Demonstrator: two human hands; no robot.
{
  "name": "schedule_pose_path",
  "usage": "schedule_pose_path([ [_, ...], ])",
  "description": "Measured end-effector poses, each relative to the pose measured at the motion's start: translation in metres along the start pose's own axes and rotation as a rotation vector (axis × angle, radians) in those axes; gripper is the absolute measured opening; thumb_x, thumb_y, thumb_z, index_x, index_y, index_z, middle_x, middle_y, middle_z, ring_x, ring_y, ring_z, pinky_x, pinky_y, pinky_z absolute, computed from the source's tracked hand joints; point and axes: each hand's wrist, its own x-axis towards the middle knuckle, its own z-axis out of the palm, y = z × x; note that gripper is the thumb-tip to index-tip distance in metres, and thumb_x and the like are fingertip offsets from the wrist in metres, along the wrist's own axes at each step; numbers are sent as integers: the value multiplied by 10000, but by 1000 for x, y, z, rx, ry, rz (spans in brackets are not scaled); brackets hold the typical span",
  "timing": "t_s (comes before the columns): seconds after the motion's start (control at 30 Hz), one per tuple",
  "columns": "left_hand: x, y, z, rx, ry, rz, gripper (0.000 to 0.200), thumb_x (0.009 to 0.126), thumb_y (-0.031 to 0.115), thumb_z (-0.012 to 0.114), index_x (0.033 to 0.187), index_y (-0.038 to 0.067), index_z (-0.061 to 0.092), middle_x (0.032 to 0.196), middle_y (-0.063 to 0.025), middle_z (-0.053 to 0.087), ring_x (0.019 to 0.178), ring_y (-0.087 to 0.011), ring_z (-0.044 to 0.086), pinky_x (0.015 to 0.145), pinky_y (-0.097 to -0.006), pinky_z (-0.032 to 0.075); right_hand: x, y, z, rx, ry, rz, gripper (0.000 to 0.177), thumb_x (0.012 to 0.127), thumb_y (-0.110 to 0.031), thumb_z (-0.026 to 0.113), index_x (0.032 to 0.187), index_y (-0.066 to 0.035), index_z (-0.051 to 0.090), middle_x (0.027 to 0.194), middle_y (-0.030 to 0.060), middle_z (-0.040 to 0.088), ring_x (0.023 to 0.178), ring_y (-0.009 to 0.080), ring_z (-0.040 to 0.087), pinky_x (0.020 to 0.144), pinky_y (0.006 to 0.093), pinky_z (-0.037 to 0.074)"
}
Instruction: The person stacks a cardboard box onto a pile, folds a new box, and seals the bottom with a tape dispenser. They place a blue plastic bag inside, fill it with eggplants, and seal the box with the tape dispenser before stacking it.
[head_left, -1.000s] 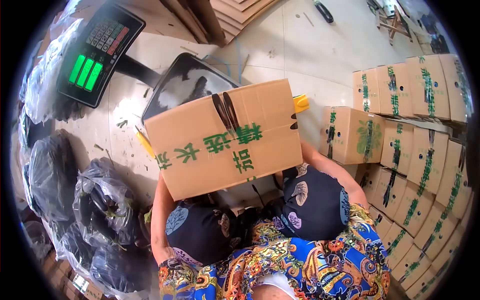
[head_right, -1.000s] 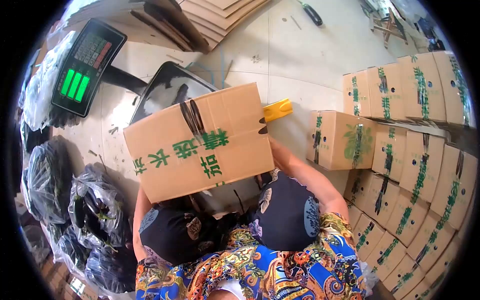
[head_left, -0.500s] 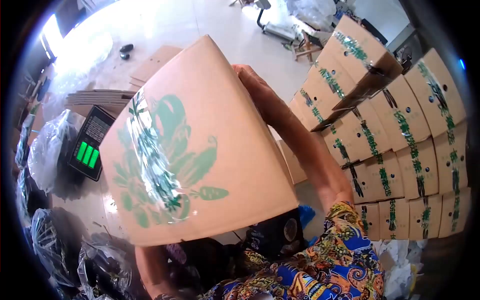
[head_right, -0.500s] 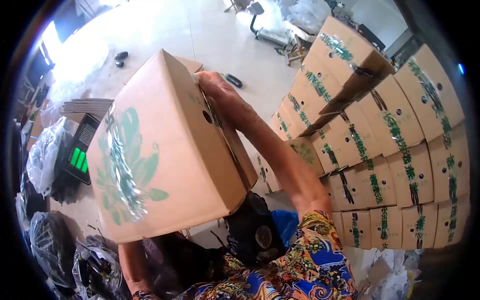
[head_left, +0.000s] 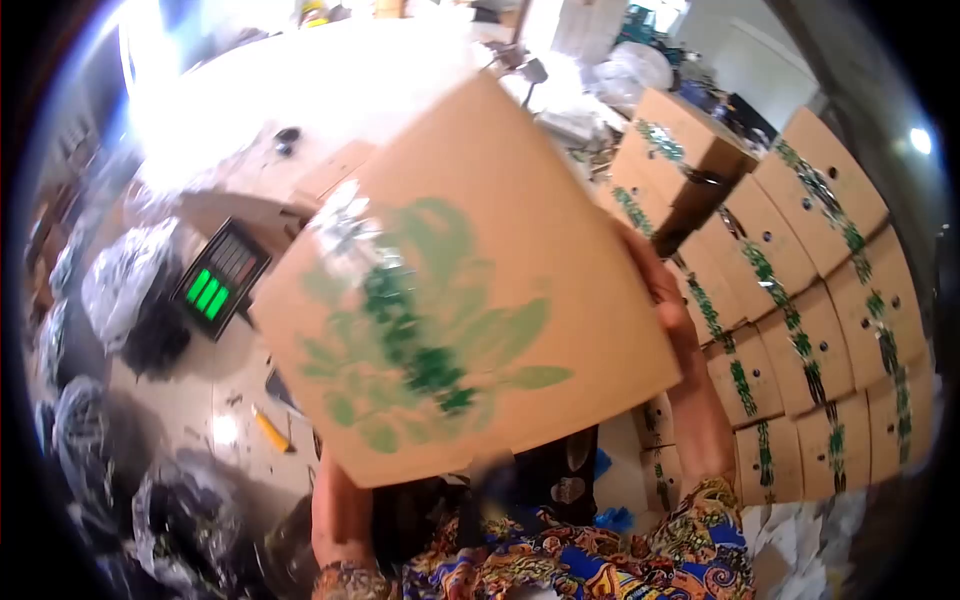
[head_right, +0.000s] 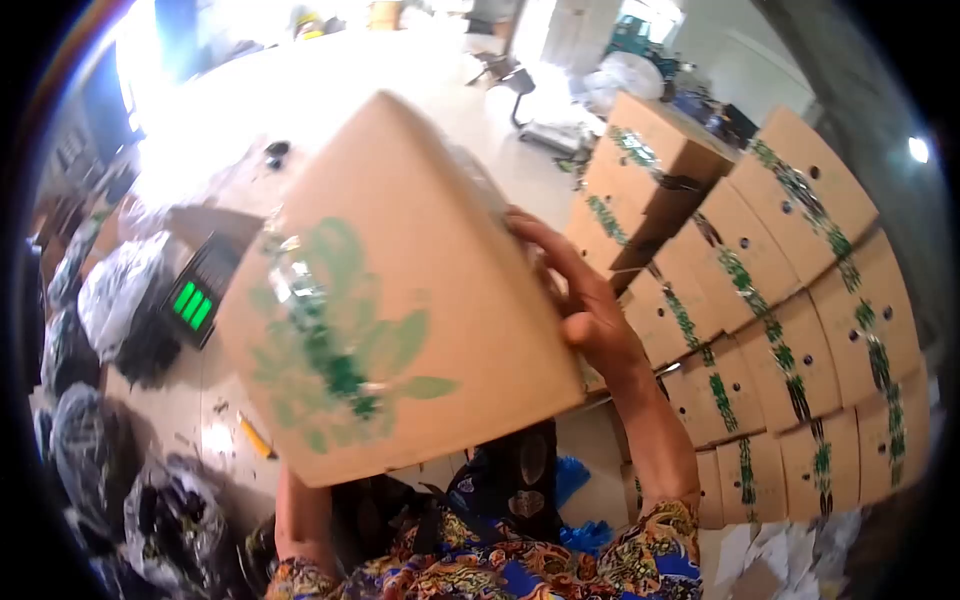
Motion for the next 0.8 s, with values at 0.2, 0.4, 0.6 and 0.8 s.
schedule_pose_path([
  [0.2, 31, -12, 50, -14, -49, -8, 532, 1002, 434, 360, 1352, 37, 409, 1291, -138, 510, 1115, -264, 547, 946, -390, 472, -13, 43, -39, 187, 344, 58, 835, 914, -699, 356, 1292, 29, 512, 1193, 95, 594, 1090, 168, 548, 953, 325, 419],
  [0.4, 67, -17, 73, -2, -81, -18, 538, 1000, 445, 357, 1348, 39, 415, 1282, -138, 519, 1110, -269, 554, 945, -394, 478, -8, 59, -58, -39, 547, -147, 799, 886, -750, 304, 1030, -6, 557, 1039, 99, 601, 947, 173, 566, 858, 316, 450],
  [0.6, 116, -8, 108, 38, -194, -38, 544, 998, 456, 355, 1343, 40, 422, 1272, -139, 528, 1105, -274, 561, 945, -398, 485, 82, 4, -77, -730, 552, -909, 830, 703, -657, 719, 1116, 45, 557, 1077, 194, 612, 1010, 291, 594, 876, 375, 490],
  [0.8, 189, 12, 203, 73, -414, -1, 551, 996, 467, 353, 1338, 42, 428, 1263, -140, 537, 1100, -278, 568, 944, -402, 491, 124, 0, -158, -822, 812, -771, 768, 835, -465, 659, 1320, 59, 375, 1269, 245, 446, 1162, 394, 441, 1007, 440, 349],
])
